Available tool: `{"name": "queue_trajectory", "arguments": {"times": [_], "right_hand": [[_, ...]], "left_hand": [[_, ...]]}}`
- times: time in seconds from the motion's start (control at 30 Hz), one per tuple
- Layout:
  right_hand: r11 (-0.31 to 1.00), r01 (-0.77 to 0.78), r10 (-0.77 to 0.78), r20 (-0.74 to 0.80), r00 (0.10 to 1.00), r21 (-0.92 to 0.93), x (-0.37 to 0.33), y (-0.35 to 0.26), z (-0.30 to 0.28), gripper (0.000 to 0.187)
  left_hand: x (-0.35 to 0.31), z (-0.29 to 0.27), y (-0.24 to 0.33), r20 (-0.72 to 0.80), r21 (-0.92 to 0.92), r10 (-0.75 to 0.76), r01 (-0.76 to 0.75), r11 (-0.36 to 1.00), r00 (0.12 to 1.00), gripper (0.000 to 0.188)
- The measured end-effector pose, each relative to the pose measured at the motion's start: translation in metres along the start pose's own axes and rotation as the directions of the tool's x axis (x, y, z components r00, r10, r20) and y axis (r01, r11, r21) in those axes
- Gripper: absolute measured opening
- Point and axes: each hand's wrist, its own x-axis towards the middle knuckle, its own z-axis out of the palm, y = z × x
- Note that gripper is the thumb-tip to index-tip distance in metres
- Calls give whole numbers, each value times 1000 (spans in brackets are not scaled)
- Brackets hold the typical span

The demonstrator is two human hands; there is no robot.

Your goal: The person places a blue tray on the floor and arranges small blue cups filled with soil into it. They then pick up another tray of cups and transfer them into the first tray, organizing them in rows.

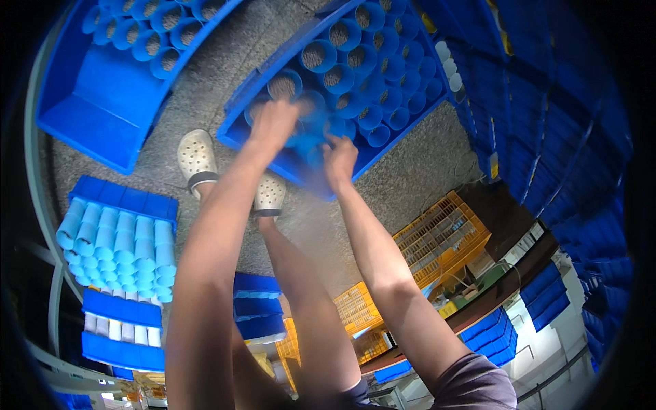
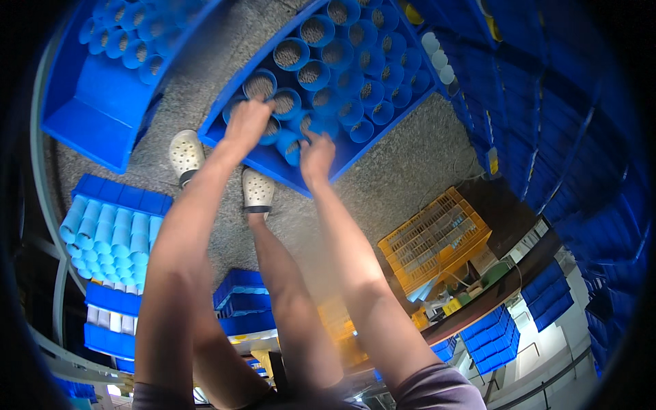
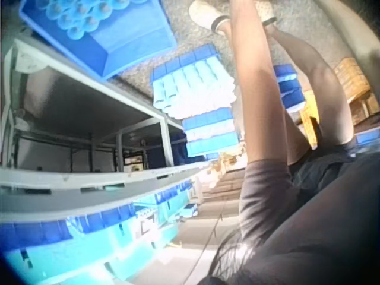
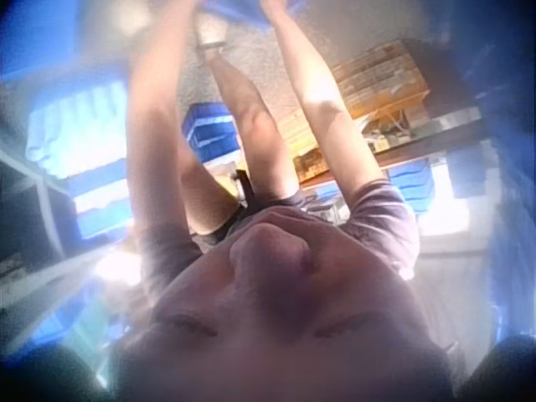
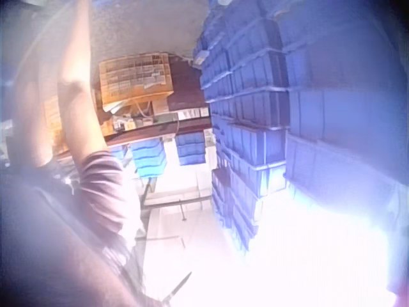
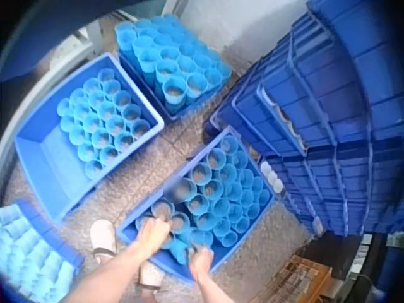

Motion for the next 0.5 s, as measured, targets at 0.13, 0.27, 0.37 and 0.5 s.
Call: {"name": "queue_trajectory", "arguments": {"times": [0.13, 0.27, 0.37, 0.5], "right_hand": [[996, -87, 86, -66, 994, -6, 26, 0, 54, 34], [994, -109, 109, -19, 994, -17, 27, -8, 50, 40], [994, -26, 39, 111, 993, -109, 22, -11, 18, 41], [968, 201, -186, 104, 977, -154, -1, -13, -45, 42]], "left_hand": [[37, 41, -26, -154, 148, 90, -67, 987, 984, 22], [31, 36, -3, -129, 280, 8, 28, 960, 992, 17], [-12, -1, 34, -253, 212, 44, 11, 977, 966, 22], [-104, -74, 68, -267, -120, -28, -4, 993, 963, 19]]}}
